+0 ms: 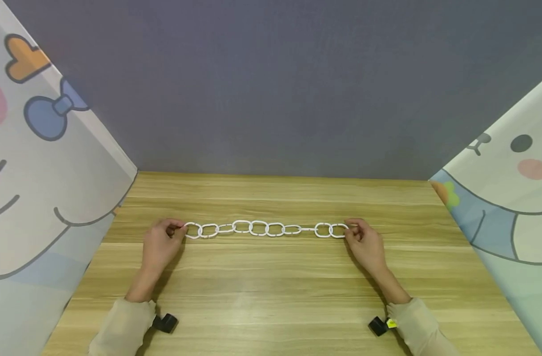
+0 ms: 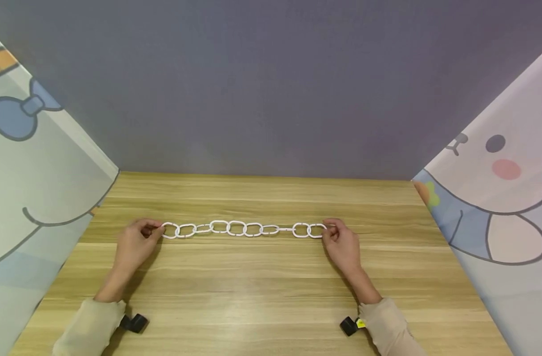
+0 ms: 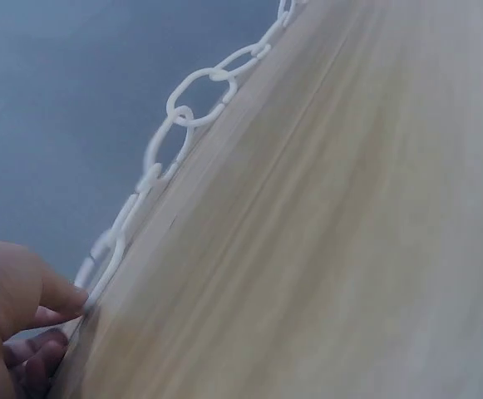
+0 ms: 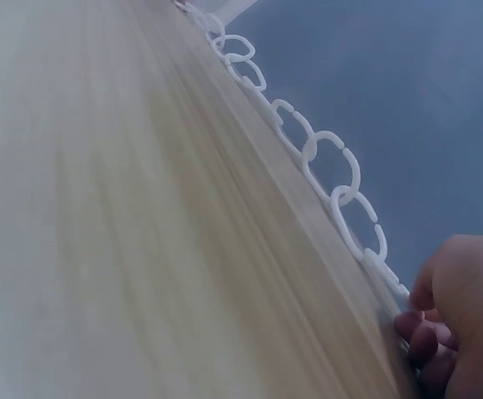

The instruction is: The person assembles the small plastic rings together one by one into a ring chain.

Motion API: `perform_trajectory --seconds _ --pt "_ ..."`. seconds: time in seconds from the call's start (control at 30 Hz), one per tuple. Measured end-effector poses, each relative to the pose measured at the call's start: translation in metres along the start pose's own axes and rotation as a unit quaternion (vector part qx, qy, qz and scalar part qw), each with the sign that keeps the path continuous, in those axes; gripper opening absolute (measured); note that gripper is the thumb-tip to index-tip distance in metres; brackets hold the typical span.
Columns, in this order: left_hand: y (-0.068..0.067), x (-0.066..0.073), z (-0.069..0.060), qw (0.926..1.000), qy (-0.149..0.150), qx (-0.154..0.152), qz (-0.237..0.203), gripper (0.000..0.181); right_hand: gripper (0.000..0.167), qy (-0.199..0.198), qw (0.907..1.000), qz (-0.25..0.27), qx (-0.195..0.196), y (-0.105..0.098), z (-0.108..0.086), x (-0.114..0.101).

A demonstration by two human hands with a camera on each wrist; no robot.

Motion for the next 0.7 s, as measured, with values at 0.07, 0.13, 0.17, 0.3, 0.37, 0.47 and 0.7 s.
perform_trajectory --seconds 0.07,0.13,0.17,0.3,0.37,0.47,0.7 --pt "0.001 0.001 -0.001 1.0000 0.002 -0.001 0.005 0.012 0.021 -0.006 0.9997 -0.025 0.004 0.000 0.000 -0.003" --pt "0.002 0.001 -0.001 1.0000 -0.005 -0.003 0.004 0.014 0.022 -0.010 0.9990 -0.044 0.005 0.001 0.001 -0.005" --pt "0.002 0.001 -0.001 0.9999 -0.009 -0.005 0.004 0.015 0.022 -0.010 0.9985 -0.054 0.005 0.001 0.001 -0.006" --pt "0.003 0.000 -0.002 0.9997 -0.020 -0.011 0.003 0.016 0.026 -0.011 0.9969 -0.078 0.002 0.002 0.002 -0.009" --pt "0.003 0.000 -0.002 0.9997 -0.022 -0.014 0.002 0.015 0.028 -0.013 0.9962 -0.086 -0.002 0.003 0.003 -0.011" --pt "0.003 0.000 -0.002 0.9997 -0.021 -0.016 0.000 0.015 0.030 -0.019 0.9953 -0.094 -0.007 0.003 0.003 -0.012" --pt "0.003 0.002 -0.001 0.9999 -0.010 -0.012 -0.001 0.015 0.030 -0.024 0.9944 -0.102 -0.011 0.005 0.003 -0.012"
Point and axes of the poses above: each hand's wrist, its own z-axis towards the middle knuckle, its own y-axis out of the palm, x = y × z, the point moved 7 cm from there along z, towards the middle knuckle, and after that the axes turned 15 degrees about -z, right-handed, at the moved point
